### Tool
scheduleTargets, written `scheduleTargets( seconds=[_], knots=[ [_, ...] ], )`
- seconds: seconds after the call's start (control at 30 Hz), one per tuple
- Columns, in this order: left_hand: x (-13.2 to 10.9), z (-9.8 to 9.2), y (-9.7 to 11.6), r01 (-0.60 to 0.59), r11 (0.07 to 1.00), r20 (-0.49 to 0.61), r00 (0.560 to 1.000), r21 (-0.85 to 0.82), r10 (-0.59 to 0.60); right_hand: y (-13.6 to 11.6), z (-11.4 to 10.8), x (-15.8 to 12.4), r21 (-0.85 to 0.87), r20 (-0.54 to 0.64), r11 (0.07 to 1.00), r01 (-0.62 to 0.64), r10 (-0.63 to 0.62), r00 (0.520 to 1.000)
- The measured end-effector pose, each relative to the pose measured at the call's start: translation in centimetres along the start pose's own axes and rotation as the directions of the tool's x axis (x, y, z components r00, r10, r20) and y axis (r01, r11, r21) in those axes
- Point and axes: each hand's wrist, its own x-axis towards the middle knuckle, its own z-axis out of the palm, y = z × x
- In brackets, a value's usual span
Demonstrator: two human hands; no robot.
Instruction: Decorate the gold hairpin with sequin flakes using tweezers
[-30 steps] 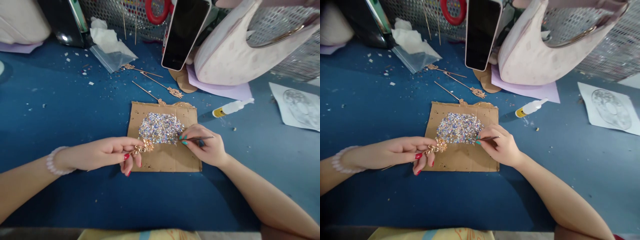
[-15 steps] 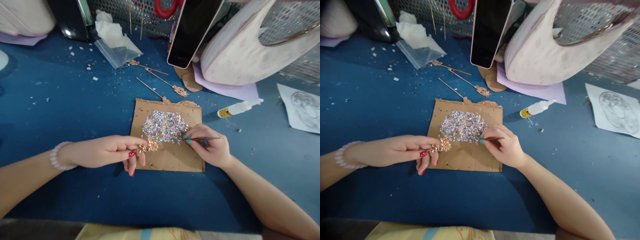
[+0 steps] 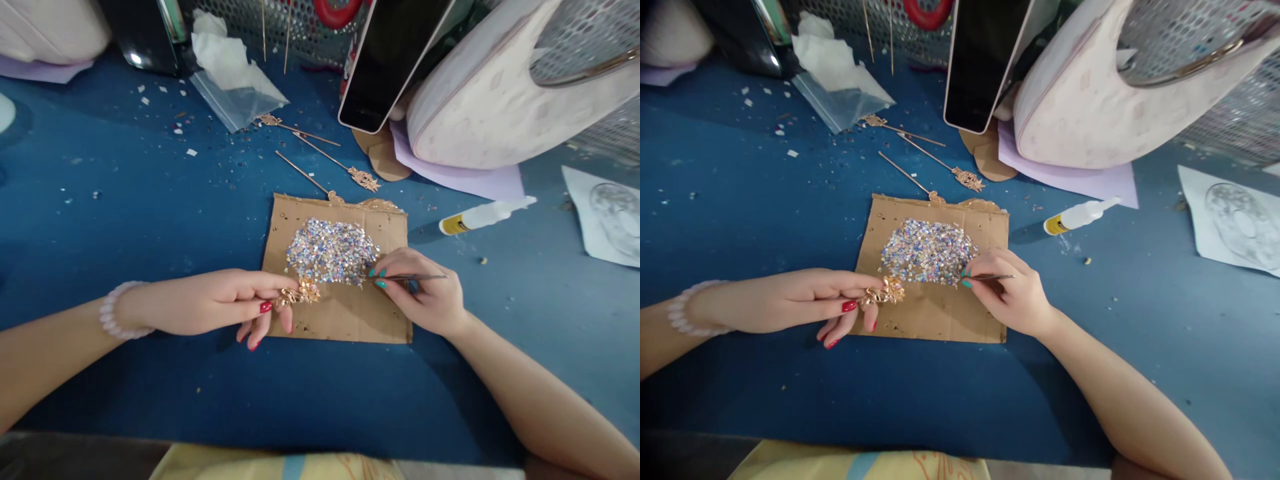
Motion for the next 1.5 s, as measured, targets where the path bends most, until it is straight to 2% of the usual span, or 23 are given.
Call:
scheduleTargets(
  seconds=[0.33, 1.03, 1.23, 1.33, 1.43, 1.5],
  knots=[
    [-0.2, -0.1, 0.1, -0.03, 0.997, 0.017, 0.999, 0.074, 0.029, 0.0, 0.0, 0.1, 0.008, -0.005, 1.0, 0.007, -0.007, 1.0],
    [-0.2, -0.4, -0.9, -0.041, 0.999, 0.017, 0.999, -0.011, 0.042, 0.1, 0.0, -0.2, -0.019, 0.0, 1.0, 0.016, -0.016, 1.0],
    [-0.2, -0.3, -0.6, -0.009, 1.0, -0.041, 0.999, -0.008, 0.009, 0.1, 0.0, -0.1, -0.022, 0.002, 0.999, 0.027, -0.027, 1.0],
    [-0.1, 0.1, -0.7, -0.046, 0.999, -0.084, 0.995, -0.017, 0.044, -0.1, -0.2, 0.2, -0.054, -0.002, 0.997, 0.058, -0.058, 0.998],
    [0.2, 0.9, -1.0, -0.07, 0.997, -0.158, 0.985, -0.016, 0.067, -0.7, -0.4, 0.5, -0.076, -0.05, 0.995, 0.07, -0.074, 0.996],
    [0.4, 1.6, -1.1, -0.063, 0.998, -0.236, 0.97, 0.017, 0.066, -1.5, -0.2, 0.6, 0.001, -0.077, 0.998, 0.066, -0.065, 0.995]
  ],
)
